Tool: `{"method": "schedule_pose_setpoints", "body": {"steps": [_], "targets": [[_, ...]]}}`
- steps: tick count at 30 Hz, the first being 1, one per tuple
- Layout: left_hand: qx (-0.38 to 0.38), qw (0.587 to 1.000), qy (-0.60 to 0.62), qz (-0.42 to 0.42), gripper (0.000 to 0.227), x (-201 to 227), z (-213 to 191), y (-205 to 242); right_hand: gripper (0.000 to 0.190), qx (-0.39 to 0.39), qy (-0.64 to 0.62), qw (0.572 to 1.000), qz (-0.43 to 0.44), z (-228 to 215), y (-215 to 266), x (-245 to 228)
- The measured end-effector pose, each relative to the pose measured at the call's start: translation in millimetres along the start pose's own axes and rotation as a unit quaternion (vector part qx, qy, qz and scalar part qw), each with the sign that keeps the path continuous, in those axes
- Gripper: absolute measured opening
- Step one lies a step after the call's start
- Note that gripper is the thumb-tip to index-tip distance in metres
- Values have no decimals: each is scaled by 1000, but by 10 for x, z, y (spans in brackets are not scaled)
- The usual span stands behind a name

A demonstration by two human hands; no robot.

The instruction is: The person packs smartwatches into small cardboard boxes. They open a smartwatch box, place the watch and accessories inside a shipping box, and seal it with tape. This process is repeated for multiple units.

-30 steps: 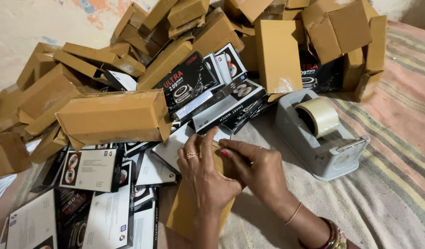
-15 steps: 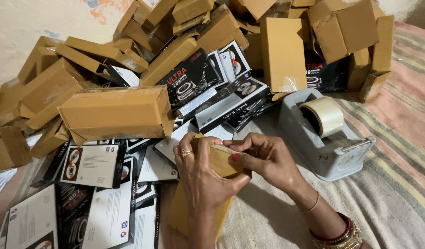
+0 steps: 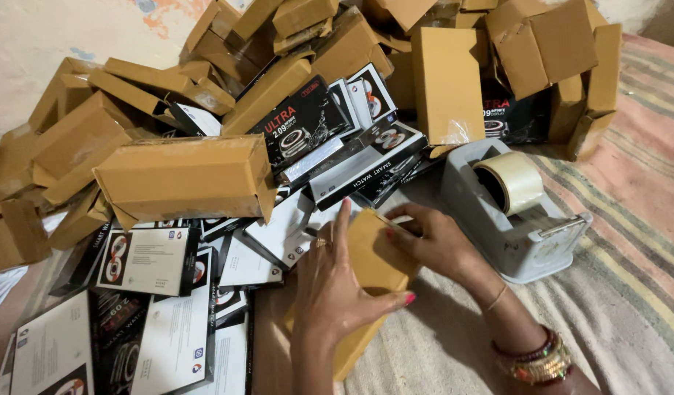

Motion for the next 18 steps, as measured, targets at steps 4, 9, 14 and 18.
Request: {"method": "schedule_pose_setpoints", "body": {"steps": [4, 9, 14, 18], "targets": [[-100, 985, -14, -138, 128, -184, 4, 51, 45, 70, 88, 993, -36, -30, -238, 289], [199, 960, 107, -168, 50, -438, 20, 352, 48, -10, 25, 1000, 0, 118, -515, 474], [332, 868, 202, -310, 40, -426, 207, 815, 64, -109, -33, 993, -42, 338, -537, 481], [339, 855, 254, -300, 40, -325, 248, 783, 72, -60, 140, 988, -13, 433, -379, 379]]}}
Point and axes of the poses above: each hand's wrist, its own y-axis away from the middle knuckle, its own z-axis out of the palm, x = y × z, the point moved 2 cm from there along -y, towards the middle knuckle, and after that the axes turned 15 degrees about z, right-handed, at the moved point
